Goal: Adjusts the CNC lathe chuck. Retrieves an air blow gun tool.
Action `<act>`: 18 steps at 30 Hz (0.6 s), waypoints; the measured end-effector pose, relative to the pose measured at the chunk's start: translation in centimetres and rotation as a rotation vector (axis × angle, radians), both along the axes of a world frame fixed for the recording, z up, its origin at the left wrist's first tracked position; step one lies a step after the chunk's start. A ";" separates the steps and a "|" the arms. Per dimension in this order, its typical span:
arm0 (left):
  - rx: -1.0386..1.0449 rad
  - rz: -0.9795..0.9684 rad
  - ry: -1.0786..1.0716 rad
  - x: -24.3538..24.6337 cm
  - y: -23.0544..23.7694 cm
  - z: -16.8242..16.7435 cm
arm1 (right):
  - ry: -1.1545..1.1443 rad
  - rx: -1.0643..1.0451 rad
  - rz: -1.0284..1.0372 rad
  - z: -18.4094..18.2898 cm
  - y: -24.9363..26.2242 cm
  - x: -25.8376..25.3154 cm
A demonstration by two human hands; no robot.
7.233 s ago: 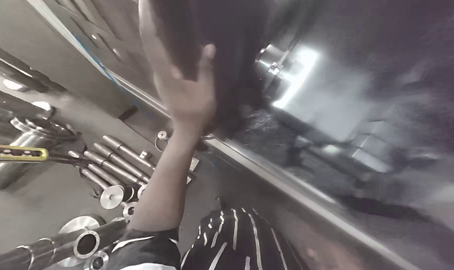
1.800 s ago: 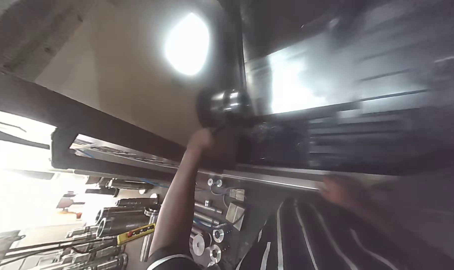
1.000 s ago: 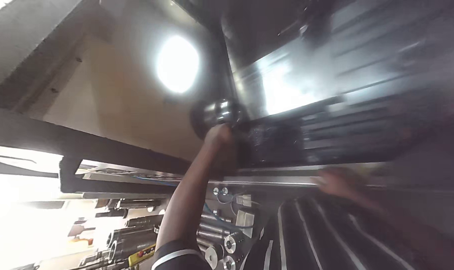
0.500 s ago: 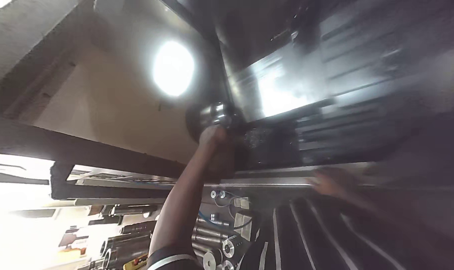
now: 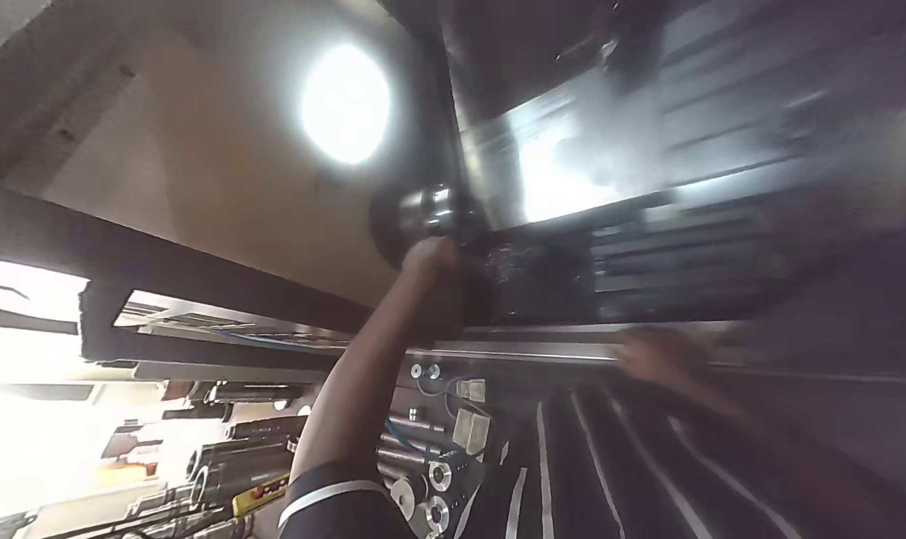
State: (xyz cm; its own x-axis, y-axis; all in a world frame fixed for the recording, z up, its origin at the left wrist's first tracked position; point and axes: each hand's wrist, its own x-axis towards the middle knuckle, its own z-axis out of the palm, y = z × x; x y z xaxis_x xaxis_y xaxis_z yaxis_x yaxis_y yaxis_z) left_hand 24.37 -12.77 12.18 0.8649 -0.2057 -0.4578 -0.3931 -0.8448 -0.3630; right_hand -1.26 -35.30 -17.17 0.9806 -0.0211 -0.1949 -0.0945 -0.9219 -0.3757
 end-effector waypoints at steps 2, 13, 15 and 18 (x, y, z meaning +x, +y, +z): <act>-0.012 -0.011 -0.007 -0.2 0.2 0.1 | 0.022 -0.003 -0.002 0.2 0.0 0.0; -0.117 -0.021 -0.054 0.1 1.3 1.1 | 0.012 -0.015 0.006 -0.6 0.1 0.4; -0.127 -0.018 -0.066 -0.2 1.3 1.6 | 0.010 -0.013 0.007 -0.5 0.1 0.3; -0.158 0.000 -0.082 -0.7 1.7 2.2 | 0.048 -0.013 0.002 -0.1 -0.1 0.3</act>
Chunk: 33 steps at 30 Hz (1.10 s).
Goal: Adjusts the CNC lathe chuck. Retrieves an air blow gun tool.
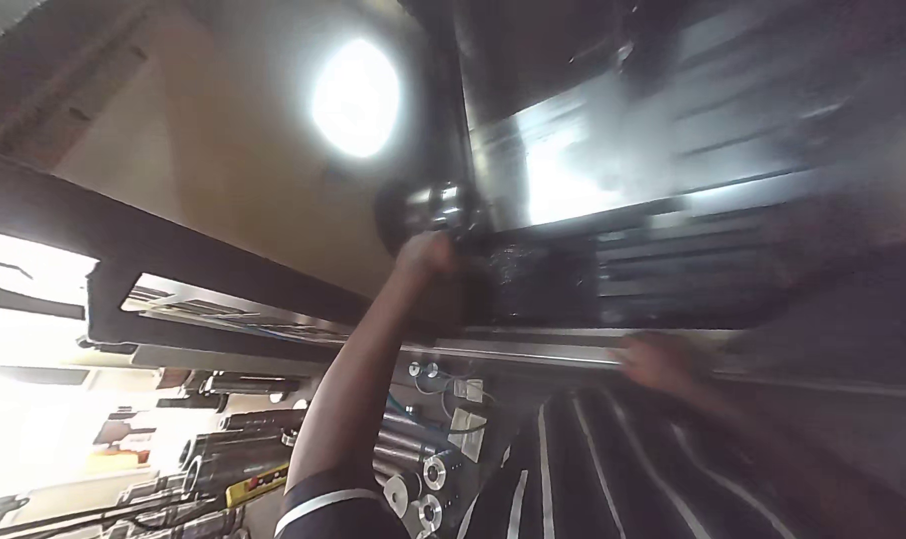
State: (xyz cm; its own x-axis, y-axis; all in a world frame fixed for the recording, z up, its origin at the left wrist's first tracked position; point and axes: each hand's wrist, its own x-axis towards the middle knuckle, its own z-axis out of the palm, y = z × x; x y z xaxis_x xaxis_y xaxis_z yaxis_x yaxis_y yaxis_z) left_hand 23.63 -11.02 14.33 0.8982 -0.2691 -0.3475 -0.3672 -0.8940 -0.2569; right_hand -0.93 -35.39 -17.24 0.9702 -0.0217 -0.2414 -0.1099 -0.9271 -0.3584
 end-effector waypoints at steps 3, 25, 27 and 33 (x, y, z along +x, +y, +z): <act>0.040 0.028 0.025 -0.9 0.6 0.8 | 0.010 0.014 -0.005 0.3 0.3 -0.2; -0.110 0.123 0.202 -6.7 3.1 -0.7 | 0.090 -0.132 0.057 1.4 0.6 0.6; -0.245 0.154 0.143 -7.8 4.7 -1.2 | 0.029 -0.138 0.058 0.5 0.6 0.4; -0.757 0.305 0.222 -13.6 8.6 -8.5 | -0.041 -0.146 0.052 0.6 1.0 0.3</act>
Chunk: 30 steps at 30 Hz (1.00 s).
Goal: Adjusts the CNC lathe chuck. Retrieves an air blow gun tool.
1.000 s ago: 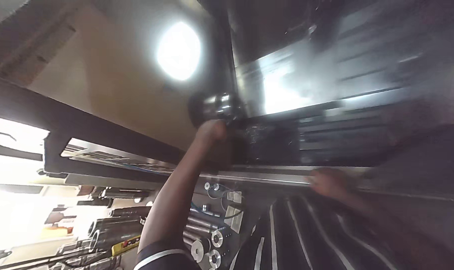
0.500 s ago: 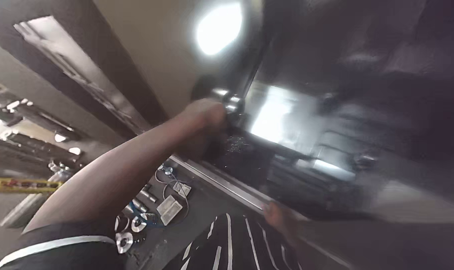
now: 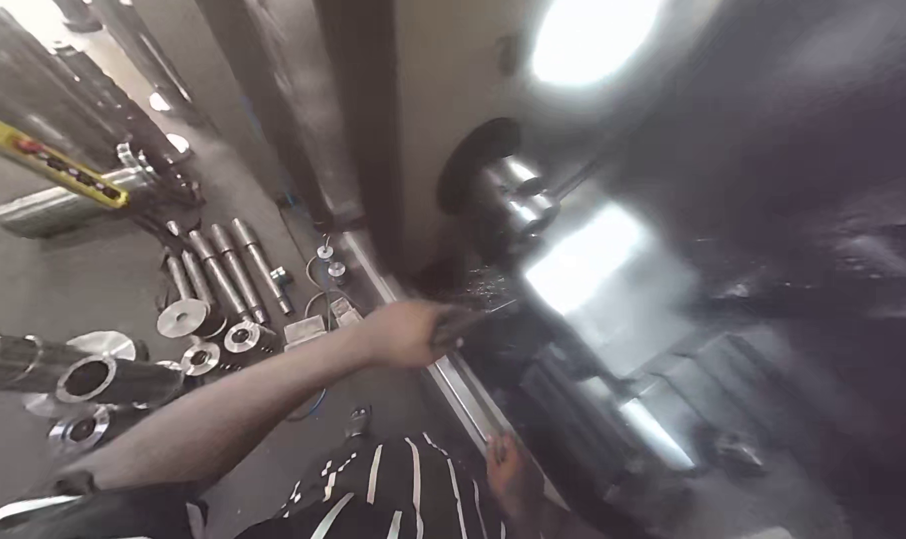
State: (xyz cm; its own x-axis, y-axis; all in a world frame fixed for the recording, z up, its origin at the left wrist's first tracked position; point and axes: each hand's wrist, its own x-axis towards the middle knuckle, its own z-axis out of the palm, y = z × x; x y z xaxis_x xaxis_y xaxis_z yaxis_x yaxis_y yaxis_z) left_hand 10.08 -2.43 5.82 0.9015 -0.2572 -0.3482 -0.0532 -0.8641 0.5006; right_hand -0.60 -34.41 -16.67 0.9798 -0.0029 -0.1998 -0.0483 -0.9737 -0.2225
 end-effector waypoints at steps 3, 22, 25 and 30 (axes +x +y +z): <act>-0.225 0.086 -0.048 -3.1 2.1 -3.3 | -0.011 0.007 -0.020 0.2 0.4 0.1; -1.390 0.724 -0.910 -4.9 19.7 -10.7 | -0.216 -0.090 -0.370 -0.4 2.1 0.9; -1.432 0.771 -0.825 -2.5 21.3 -12.0 | -0.190 -0.117 -0.489 0.0 3.0 1.2; -1.534 0.953 -0.676 0.3 20.8 -12.5 | -0.176 -0.159 -0.569 -0.4 3.0 1.2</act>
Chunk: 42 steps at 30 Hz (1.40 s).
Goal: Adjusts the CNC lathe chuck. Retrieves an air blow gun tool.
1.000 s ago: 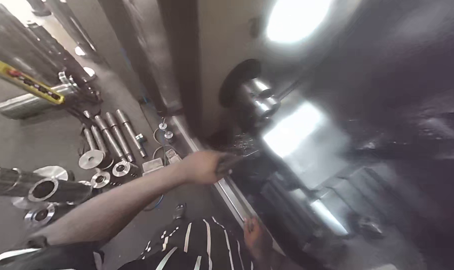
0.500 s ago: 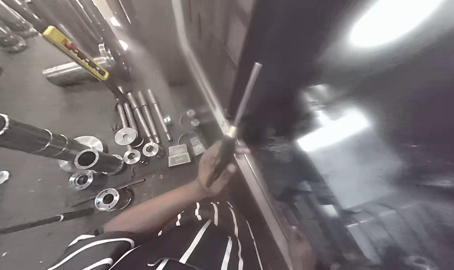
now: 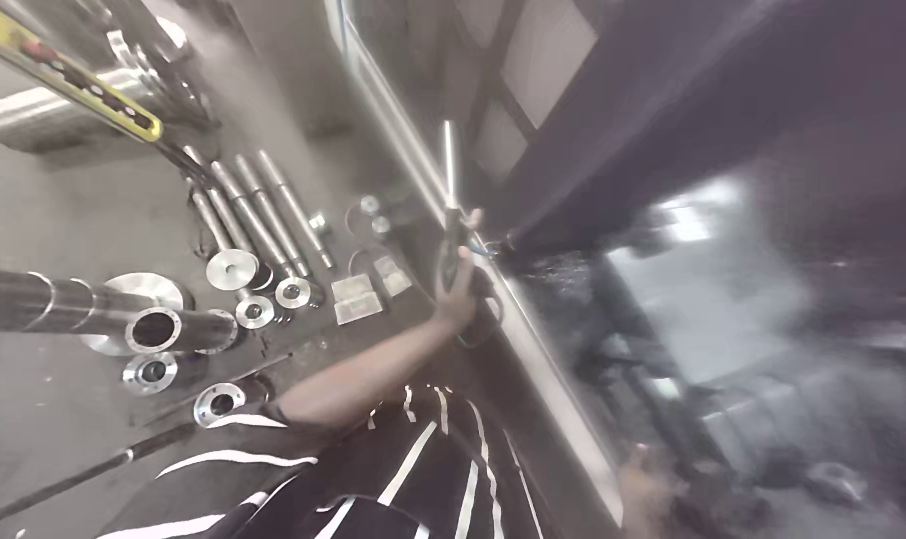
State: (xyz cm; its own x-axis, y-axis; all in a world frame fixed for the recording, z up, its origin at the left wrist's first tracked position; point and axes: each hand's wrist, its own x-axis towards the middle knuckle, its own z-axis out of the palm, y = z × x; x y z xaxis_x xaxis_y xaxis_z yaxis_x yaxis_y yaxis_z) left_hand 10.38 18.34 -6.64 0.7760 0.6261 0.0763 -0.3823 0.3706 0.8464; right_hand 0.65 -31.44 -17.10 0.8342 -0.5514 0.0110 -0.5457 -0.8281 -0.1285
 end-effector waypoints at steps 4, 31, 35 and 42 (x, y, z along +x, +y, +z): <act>0.202 -0.226 0.108 0.3 -1.1 -3.9 | -0.100 -0.026 0.027 0.1 0.5 -0.5; 0.627 -0.180 -0.221 4.8 2.7 8.8 | 0.145 0.259 -0.039 0.5 -1.7 1.2; 0.564 -0.061 -0.174 6.9 0.6 11.3 | 0.183 0.475 0.051 0.5 -1.4 5.4; 0.751 0.086 -0.087 7.2 0.4 11.1 | -0.013 0.894 0.277 10.3 7.7 22.3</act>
State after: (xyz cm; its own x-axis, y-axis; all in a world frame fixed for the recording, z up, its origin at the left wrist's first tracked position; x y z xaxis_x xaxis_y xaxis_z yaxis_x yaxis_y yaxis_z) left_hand 17.61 18.73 4.49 0.6982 0.4398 0.5648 -0.4608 -0.3276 0.8248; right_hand 22.99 -23.71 -6.79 0.9399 -0.1409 -0.3109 -0.3375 -0.5189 -0.7854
